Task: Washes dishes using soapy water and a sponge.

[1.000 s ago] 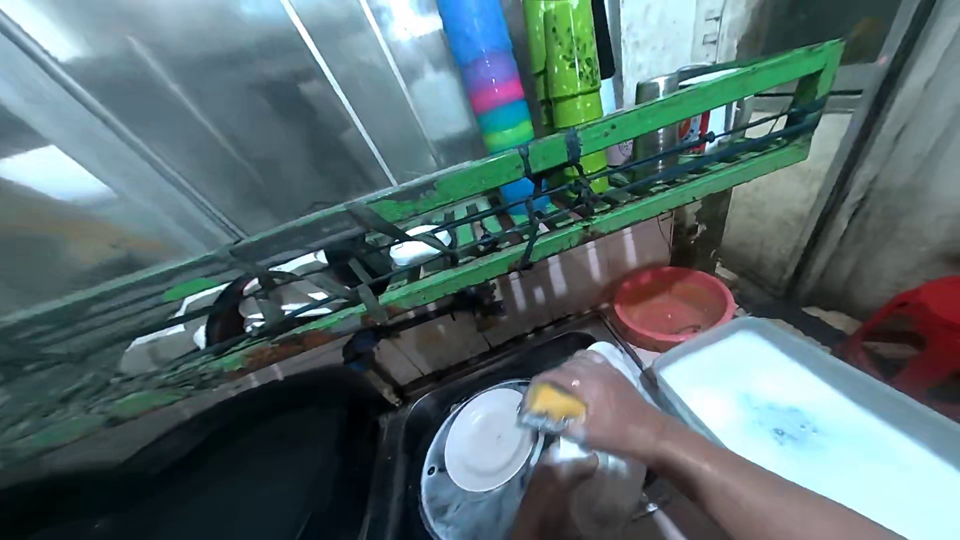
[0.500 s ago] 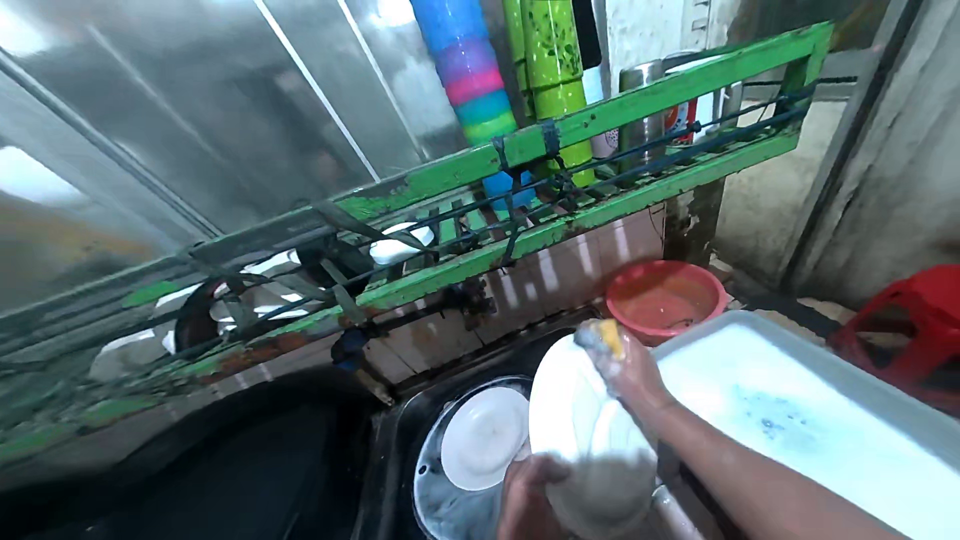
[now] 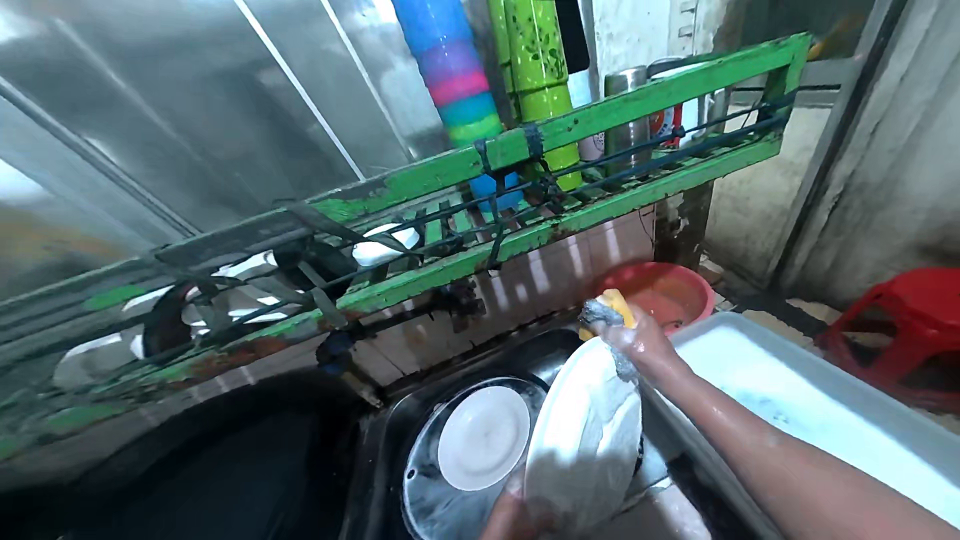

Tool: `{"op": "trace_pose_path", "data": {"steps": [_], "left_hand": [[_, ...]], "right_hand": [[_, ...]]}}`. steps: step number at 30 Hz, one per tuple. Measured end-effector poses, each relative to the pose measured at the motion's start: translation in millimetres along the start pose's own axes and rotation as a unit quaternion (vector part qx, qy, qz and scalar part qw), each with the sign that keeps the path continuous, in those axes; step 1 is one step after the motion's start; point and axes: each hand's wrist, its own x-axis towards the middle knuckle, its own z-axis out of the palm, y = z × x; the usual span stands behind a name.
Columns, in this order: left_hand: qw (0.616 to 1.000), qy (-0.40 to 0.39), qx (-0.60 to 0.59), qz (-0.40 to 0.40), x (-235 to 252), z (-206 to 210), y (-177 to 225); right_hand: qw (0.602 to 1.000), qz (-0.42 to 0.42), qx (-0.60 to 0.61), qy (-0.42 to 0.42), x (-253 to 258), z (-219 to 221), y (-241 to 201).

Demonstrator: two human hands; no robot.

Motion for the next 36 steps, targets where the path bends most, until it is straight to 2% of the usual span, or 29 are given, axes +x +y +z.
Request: {"op": "trace_pose_path", "data": {"steps": [2,3,5,6,7,8,9,11,12,13,14,15,17,19,21,23,24,26,27,30,33,36], "left_hand": [[0.998,-0.032,-0.043,-0.027,2,-7,-1],[0.998,-0.042,-0.041,-0.035,6,-7,-1],[0.999,-0.040,-0.014,-0.011,15,3,-6],[0.999,-0.026,-0.028,0.017,20,9,-11],[0.999,-0.004,-0.031,0.038,23,15,-15],[0.999,0.017,-0.024,0.044,23,21,-14],[0.999,0.034,-0.016,0.031,21,24,-10],[0.999,0.050,-0.022,-0.008,14,24,-4],[0.998,0.054,-0.032,-0.006,12,21,-3],[0.997,0.063,-0.046,0.006,12,19,-4],[0.994,0.080,-0.069,0.013,15,17,-6],[0.990,0.105,-0.097,0.010,21,18,-7],[0.975,0.156,-0.156,0.008,36,24,-7],[0.967,0.160,-0.197,0.032,49,26,-8],[0.967,0.167,-0.188,0.043,53,25,-11],[0.972,0.182,-0.150,0.012,47,26,-12],[0.972,0.179,-0.152,-0.004,44,27,-14],[0.969,0.158,-0.188,-0.016,41,29,-18],[0.967,0.155,-0.201,-0.015,42,32,-17],[0.968,0.146,-0.203,0.019,51,37,-12],[0.978,0.108,-0.171,0.055,59,32,-10],[0.978,0.124,-0.157,0.066,63,26,-11]], "right_hand": [[0.986,-0.112,-0.120,-0.042,-24,11,-22],[0.961,-0.195,-0.178,-0.084,-42,19,-34],[0.869,-0.358,-0.268,-0.210,-68,35,-51],[0.824,-0.432,-0.284,-0.230,-72,42,-51],[0.807,-0.470,-0.277,-0.224,-70,44,-48],[0.824,-0.456,-0.259,-0.215,-65,41,-46],[0.869,-0.383,-0.234,-0.208,-57,35,-45],[0.960,-0.194,-0.158,-0.130,-27,22,-29],[0.986,-0.086,-0.115,-0.086,-10,15,-23],[0.996,-0.012,-0.074,-0.042,4,10,-12],[0.998,0.017,-0.059,-0.008,8,11,-1],[0.997,-0.004,-0.069,0.013,2,15,8],[0.976,-0.172,-0.131,0.025,-30,36,25],[0.934,-0.322,-0.154,-0.022,-59,60,29],[0.917,-0.360,-0.164,-0.057,-61,63,27],[0.942,-0.285,-0.175,-0.037,-37,47,30],[0.963,-0.205,-0.177,-0.010,-22,40,29],[0.993,-0.036,-0.107,0.017,0,32,20],[0.999,-0.001,-0.046,0.025,-1,33,12],[0.994,-0.002,0.108,-0.002,-33,45,-11],[0.994,0.030,0.109,-0.006,-33,47,-17],[0.991,0.077,0.105,-0.039,-37,41,-2]]}}
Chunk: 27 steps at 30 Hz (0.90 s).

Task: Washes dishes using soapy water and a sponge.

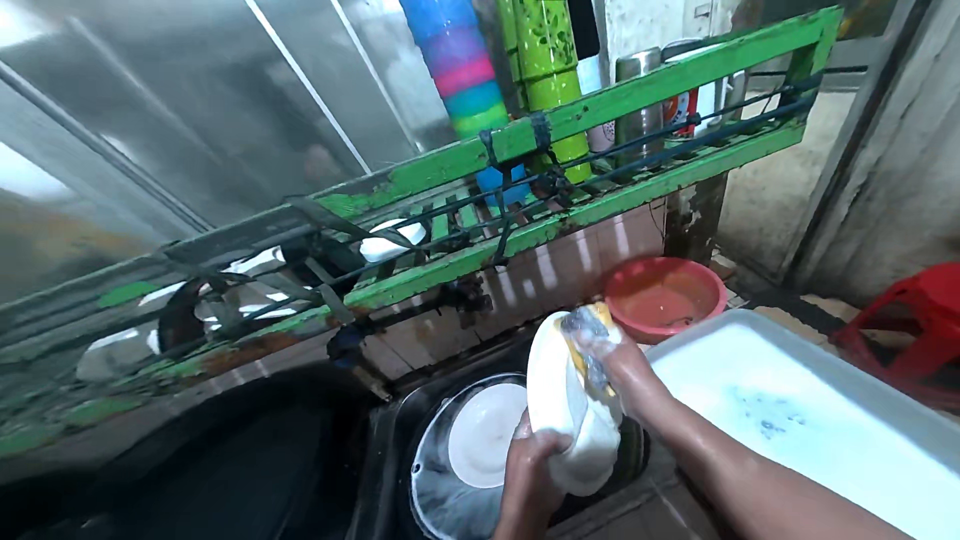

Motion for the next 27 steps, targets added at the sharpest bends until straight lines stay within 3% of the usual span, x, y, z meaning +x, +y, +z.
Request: {"op": "trace_pose_path", "data": {"steps": [2,5,9,12,16,18,21,24,25,27], "left_hand": [[0.999,0.028,0.015,0.015,4,-3,3],[0.999,0.037,0.025,0.022,7,-6,6],[1.000,-0.006,0.020,-0.022,-5,0,-1],[1.000,-0.016,-0.010,-0.020,-6,3,-5],[0.997,0.059,-0.042,0.018,9,1,12],[0.993,0.028,-0.115,0.030,18,-14,18],[0.981,-0.030,-0.189,0.017,21,-23,15],[0.988,-0.023,-0.154,0.008,20,-17,5],[0.988,-0.015,-0.154,0.006,18,-16,5],[0.982,-0.016,-0.187,0.018,18,-17,10]], "right_hand": [[0.998,0.019,-0.032,-0.052,-10,-3,21],[0.993,0.057,-0.079,-0.060,-15,-1,32],[0.997,-0.013,-0.079,0.017,5,-6,-6],[0.994,-0.019,-0.101,0.045,15,-6,-29],[0.972,-0.029,-0.224,-0.071,-17,-8,-2],[0.943,-0.044,-0.296,-0.144,-13,-14,14],[0.870,-0.163,-0.406,-0.227,-15,-19,14],[0.791,-0.377,-0.404,-0.262,-39,-4,11],[0.776,-0.432,-0.386,-0.249,-43,1,17],[0.796,-0.438,-0.368,-0.201,-42,-2,31]]}}
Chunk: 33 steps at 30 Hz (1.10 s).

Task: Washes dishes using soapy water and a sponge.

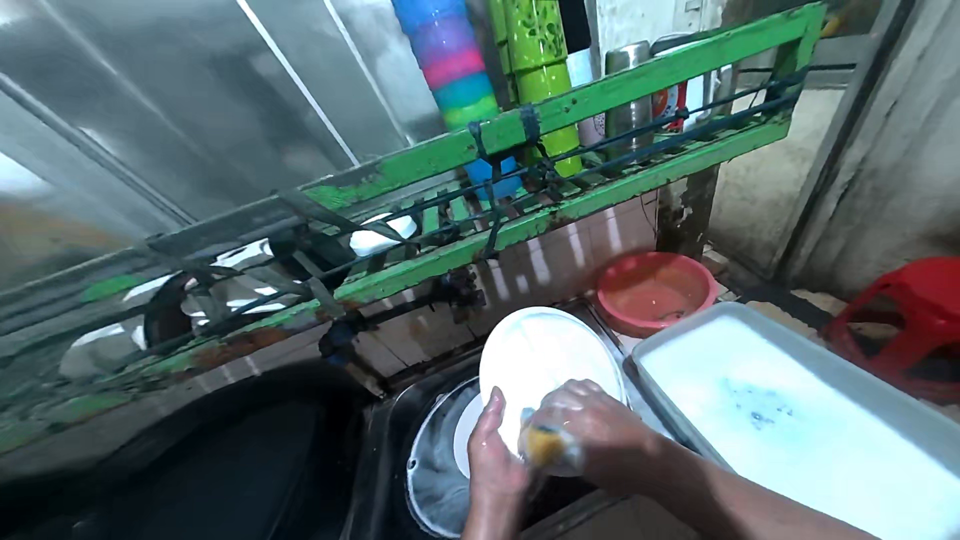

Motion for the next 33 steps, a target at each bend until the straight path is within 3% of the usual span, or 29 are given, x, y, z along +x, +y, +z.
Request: {"op": "trace_pose_path", "data": {"steps": [3,6,9,11,13,15,17,18,19,21,23,26,31,33], "left_hand": [[0.996,-0.043,-0.067,0.035,-2,-8,16],[0.992,-0.061,-0.106,0.030,-11,-12,21],[0.999,-0.023,-0.020,0.010,-33,-3,11],[0.997,-0.001,0.083,0.009,-48,6,0],[0.990,0.016,0.137,-0.004,-53,10,-8],[0.982,0.038,0.184,-0.017,-52,11,-10],[0.970,0.061,0.234,-0.033,-52,13,-9],[0.966,0.064,0.249,-0.039,-54,12,-7],[0.966,0.062,0.249,-0.042,-56,8,-3],[0.973,0.053,0.224,-0.024,-60,1,4],[0.985,0.040,0.167,0.026,-58,0,11],[0.996,0.015,0.027,0.087,-40,4,20],[0.986,0.053,0.002,0.157,-22,16,16],[0.986,0.066,0.040,0.148,-29,15,10]], "right_hand": [[0.989,0.140,0.000,0.040,-30,7,37],[0.983,0.166,-0.022,0.071,-39,2,51],[0.970,0.198,-0.019,0.143,-9,-7,60],[0.929,0.288,0.009,0.232,23,-15,71],[0.899,0.366,0.046,0.235,43,-24,66],[0.930,0.309,0.061,0.191,44,-22,39],[0.978,0.168,0.038,0.114,46,-24,8],[0.988,0.137,0.030,0.070,52,-28,2],[0.985,0.162,0.048,0.027,58,-33,3],[0.940,0.301,0.157,0.021,68,-42,33],[0.855,0.418,0.292,0.099,63,-42,73],[0.744,0.458,0.430,0.230,35,-16,83],[0.591,0.517,0.524,0.331,15,41,18],[0.602,0.529,0.496,0.334,13,45,25]]}}
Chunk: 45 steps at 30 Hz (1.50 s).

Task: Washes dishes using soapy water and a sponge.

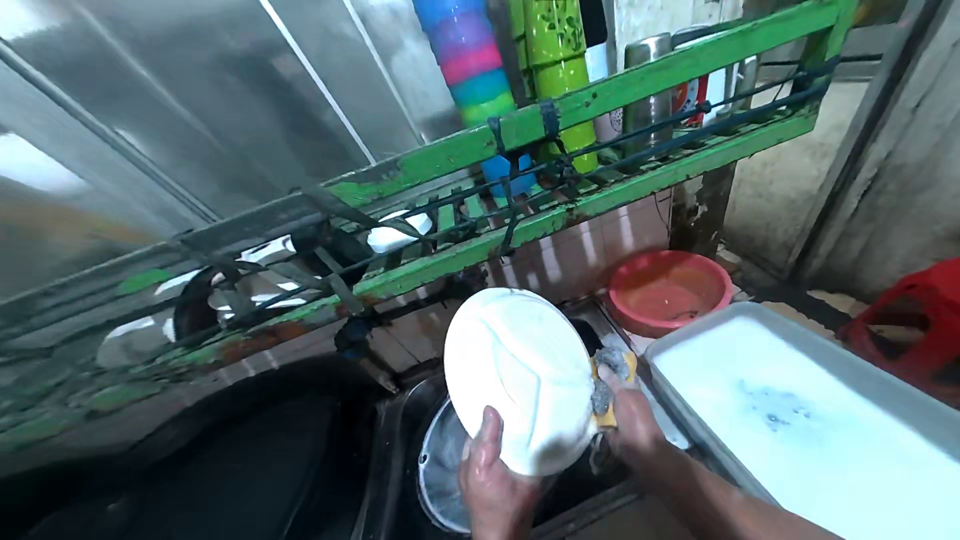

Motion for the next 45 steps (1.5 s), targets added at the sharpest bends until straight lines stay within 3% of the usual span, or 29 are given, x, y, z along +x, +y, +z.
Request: {"op": "trace_pose_path", "data": {"steps": [4,6,8,11,12,13,16,17,18,20,22,24,25,26,28,31,34,36,38,39,42,43,45], "left_hand": [[0.990,0.004,0.110,-0.090,-27,-10,5],[0.979,-0.013,0.145,-0.145,-36,-15,3],[0.971,-0.034,0.157,-0.176,-39,-14,-3],[0.972,-0.053,0.157,-0.168,-36,-13,-7],[0.972,-0.054,0.160,-0.160,-34,-15,-4],[0.972,-0.050,0.166,-0.157,-34,-17,2],[0.976,-0.034,0.186,-0.107,-36,-24,23],[0.980,-0.026,0.187,-0.068,-34,-25,29],[0.985,-0.033,0.168,-0.029,-29,-28,33],[0.992,-0.060,0.105,0.021,-9,-38,35],[0.990,0.013,0.133,0.047,10,-41,29],[0.986,0.104,0.124,-0.035,20,-48,18],[0.986,0.102,0.080,-0.105,20,-55,16],[0.983,0.093,0.023,-0.156,18,-63,14],[0.985,0.071,0.007,-0.160,7,-68,15],[0.984,0.080,0.065,-0.149,-6,-50,21],[0.978,0.080,0.081,-0.173,-11,-33,10],[0.979,0.065,0.027,-0.193,-13,-29,-4],[0.984,0.079,0.007,-0.162,-7,-28,-12],[0.986,0.097,0.018,-0.131,-1,-29,-11],[0.992,0.106,0.048,-0.057,13,-46,0],[0.991,0.106,0.056,-0.054,13,-48,2],[0.988,0.119,0.073,-0.070,4,-42,1]], "right_hand": [[0.984,-0.108,-0.140,-0.029,49,-17,-26],[0.945,-0.202,-0.253,-0.034,44,-13,-44],[0.857,-0.328,-0.385,-0.101,7,-1,-55],[0.696,-0.484,-0.463,-0.260,-32,21,-57],[0.693,-0.480,-0.460,-0.278,-32,23,-60],[0.731,-0.436,-0.451,-0.268,-24,21,-64],[0.928,-0.176,-0.293,-0.149,27,8,-76],[0.965,-0.109,-0.203,-0.129,39,-1,-75],[0.982,-0.071,-0.125,-0.120,40,-7,-72],[0.990,-0.075,-0.019,-0.116,29,-9,-71],[0.983,-0.126,0.069,-0.114,20,-2,-80],[0.965,-0.168,0.127,-0.157,9,1,-99],[0.955,-0.179,0.126,-0.200,3,-2,-107],[0.946,-0.185,0.085,-0.250,0,-9,-112],[0.928,-0.189,-0.077,-0.311,5,-25,-117],[0.889,-0.202,-0.350,-0.214,18,-30,-105],[0.772,-0.360,-0.512,-0.107,38,-19,-67],[0.726,-0.379,-0.566,-0.090,34,-9,-40],[0.736,-0.291,-0.581,-0.190,4,-4,-22],[0.727,-0.299,-0.572,-0.236,-11,-6,-12],[0.686,-0.449,-0.505,-0.269,-29,-21,11],[0.675,-0.435,-0.527,-0.278,-26,-22,5],[0.662,-0.310,-0.619,-0.288,-9,-11,-21]]}}
